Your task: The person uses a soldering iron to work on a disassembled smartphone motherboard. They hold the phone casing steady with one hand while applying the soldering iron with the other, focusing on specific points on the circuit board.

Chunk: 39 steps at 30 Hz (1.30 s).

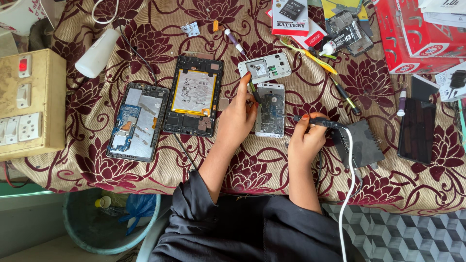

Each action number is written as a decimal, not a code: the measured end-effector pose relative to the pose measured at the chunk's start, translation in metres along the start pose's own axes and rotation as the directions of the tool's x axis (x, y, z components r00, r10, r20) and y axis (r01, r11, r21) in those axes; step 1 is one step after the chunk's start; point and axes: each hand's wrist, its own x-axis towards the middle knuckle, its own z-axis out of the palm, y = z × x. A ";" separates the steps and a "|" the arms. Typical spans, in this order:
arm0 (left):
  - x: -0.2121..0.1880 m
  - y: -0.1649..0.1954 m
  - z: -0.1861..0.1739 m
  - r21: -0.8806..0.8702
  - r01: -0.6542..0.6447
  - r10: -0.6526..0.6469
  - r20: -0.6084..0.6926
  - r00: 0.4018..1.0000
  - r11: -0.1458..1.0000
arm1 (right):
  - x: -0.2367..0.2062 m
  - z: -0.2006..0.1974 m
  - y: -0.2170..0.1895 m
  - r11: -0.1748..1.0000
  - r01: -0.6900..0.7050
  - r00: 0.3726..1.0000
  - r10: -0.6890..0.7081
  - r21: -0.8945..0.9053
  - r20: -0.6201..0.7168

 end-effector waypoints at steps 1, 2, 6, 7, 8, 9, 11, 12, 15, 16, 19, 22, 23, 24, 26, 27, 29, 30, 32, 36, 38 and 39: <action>0.000 0.000 0.000 0.001 0.001 -0.001 -0.001 1.000 1.000 | 0.000 0.000 0.000 1.000 0.001 1.000 -0.001 0.003 0.000; 0.000 0.000 0.000 0.002 -0.001 0.001 -0.002 1.000 1.000 | 0.000 0.000 0.000 1.000 -0.001 1.000 0.001 0.002 0.001; 0.000 0.001 0.000 -0.001 0.000 0.000 0.000 1.000 1.000 | 0.000 0.000 0.000 1.000 0.000 1.000 0.000 -0.004 0.002; 0.000 0.001 -0.001 -0.003 0.002 -0.002 0.002 1.000 1.000 | 0.000 0.000 0.000 1.000 0.002 1.000 -0.002 -0.007 0.002; 0.000 0.001 -0.001 -0.003 0.003 -0.003 0.002 1.000 1.000 | 0.000 0.000 0.001 1.000 -0.001 1.000 0.001 0.000 0.002; 0.000 0.002 0.000 -0.003 0.005 -0.005 0.002 1.000 1.000 | 0.000 0.000 0.001 1.000 -0.003 1.000 0.003 0.007 0.003; 0.000 0.002 0.000 0.000 0.009 -0.009 0.003 1.000 1.000 | 0.000 0.001 0.002 1.000 -0.009 1.000 0.009 0.016 0.003; 0.000 0.002 0.000 0.004 0.011 -0.011 0.003 1.000 1.000 | 0.000 0.001 0.002 1.000 -0.012 1.000 0.012 0.019 0.003; 0.000 0.001 0.000 0.010 0.001 -0.001 -0.002 1.000 1.000 | 0.001 0.002 0.002 0.999 -0.011 1.000 0.011 0.033 0.000; 0.000 0.001 0.000 0.011 -0.005 0.005 -0.005 1.000 1.000 | 0.001 0.002 0.002 0.999 -0.008 1.000 0.008 0.038 -0.002; 0.000 0.001 0.000 0.005 0.006 -0.006 -0.001 1.000 1.000 | 0.000 0.001 0.001 0.998 0.016 1.000 -0.017 0.055 0.012; 0.000 0.001 0.000 0.012 -0.008 0.008 -0.007 1.000 1.000 | -0.001 0.001 0.000 0.998 0.030 0.999 -0.031 0.057 0.018; 0.000 0.001 0.000 0.012 -0.007 0.007 -0.008 1.000 1.000 | -0.001 0.002 0.000 0.997 0.029 0.999 -0.030 0.065 0.016; 0.000 0.001 0.000 0.011 -0.006 0.006 -0.009 1.000 1.000 | 0.000 0.002 -0.001 0.997 0.029 0.999 -0.030 0.073 0.014; 0.000 0.001 0.000 0.011 -0.006 0.006 -0.010 1.000 1.000 | 0.000 0.002 -0.001 0.996 0.029 0.999 -0.030 0.084 0.014; 0.000 0.001 0.000 0.010 -0.007 0.007 -0.009 1.000 1.000 | 0.000 0.002 0.000 0.996 0.028 0.999 -0.029 0.087 0.016; 0.000 0.001 0.000 0.010 -0.006 0.006 -0.007 1.000 1.000 | -0.001 0.002 0.000 0.996 0.015 1.000 -0.018 0.087 0.024; 0.000 0.000 0.000 0.011 -0.005 0.005 -0.005 1.000 1.000 | -0.001 0.002 0.000 0.996 0.004 0.999 -0.007 0.084 0.031; 0.000 0.000 0.000 0.010 -0.003 0.003 -0.002 1.000 1.000 | -0.001 0.001 0.000 0.996 -0.002 0.999 -0.002 0.091 0.044; 0.000 0.000 0.001 0.011 -0.012 0.012 -0.005 1.000 1.000 | -0.001 0.002 -0.001 0.994 0.030 0.998 -0.036 0.102 0.058; 0.000 0.000 0.001 0.012 -0.017 0.017 -0.008 1.000 1.000 | -0.001 0.002 -0.002 0.995 0.027 0.997 -0.034 0.098 0.069; 0.000 -0.001 0.001 0.011 -0.019 0.019 -0.009 1.000 1.000 | -0.001 0.003 -0.002 0.995 0.013 0.997 -0.021 0.100 0.078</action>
